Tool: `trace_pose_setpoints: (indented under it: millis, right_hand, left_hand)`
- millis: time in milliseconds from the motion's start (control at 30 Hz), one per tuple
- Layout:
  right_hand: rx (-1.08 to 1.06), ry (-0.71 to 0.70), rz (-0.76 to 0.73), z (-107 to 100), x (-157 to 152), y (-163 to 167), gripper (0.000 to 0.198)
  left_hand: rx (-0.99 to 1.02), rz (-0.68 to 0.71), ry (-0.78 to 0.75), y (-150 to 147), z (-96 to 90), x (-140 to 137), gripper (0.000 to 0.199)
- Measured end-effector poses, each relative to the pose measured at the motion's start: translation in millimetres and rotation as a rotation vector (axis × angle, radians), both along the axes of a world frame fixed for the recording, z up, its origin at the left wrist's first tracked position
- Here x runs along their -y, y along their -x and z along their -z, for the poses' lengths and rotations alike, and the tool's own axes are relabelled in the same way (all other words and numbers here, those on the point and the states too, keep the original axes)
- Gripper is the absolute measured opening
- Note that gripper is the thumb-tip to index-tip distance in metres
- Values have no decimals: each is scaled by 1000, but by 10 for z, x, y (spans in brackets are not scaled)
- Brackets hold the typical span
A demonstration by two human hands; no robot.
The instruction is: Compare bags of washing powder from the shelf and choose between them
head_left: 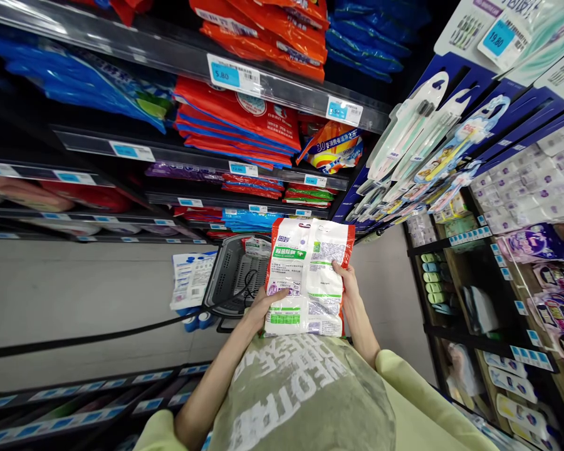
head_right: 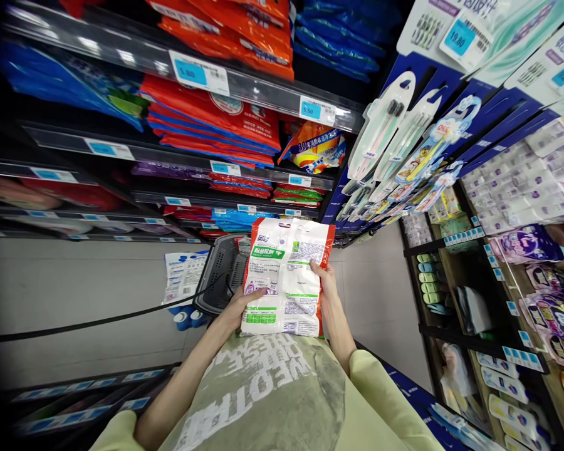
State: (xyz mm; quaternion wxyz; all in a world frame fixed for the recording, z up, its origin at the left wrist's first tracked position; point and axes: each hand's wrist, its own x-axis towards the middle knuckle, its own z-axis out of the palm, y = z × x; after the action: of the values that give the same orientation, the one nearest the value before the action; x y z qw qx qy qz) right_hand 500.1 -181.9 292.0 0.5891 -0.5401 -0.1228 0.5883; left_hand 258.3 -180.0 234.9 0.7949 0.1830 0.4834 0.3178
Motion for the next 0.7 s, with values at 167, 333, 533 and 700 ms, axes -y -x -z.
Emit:
trace_pose_setpoints:
  millis: [167,333,533,700]
  right_hand:
    - [-25,-18,-13,-41,-26,15,42]
    - [-30,12,-24,-98,-46,43,37]
    - [-33,33,-31,-214,-85,92,39]
    - [-70,26,-114,-308,-129,114,40]
  left_hand:
    - [14,-67,-12,-20,-13,14,73]
    - [7,-96,-3,-14,-21,38,77]
    - [-7,-182,-28,-41,-76,74,74]
    - [-7,-228,-48,-52,-117,64,75]
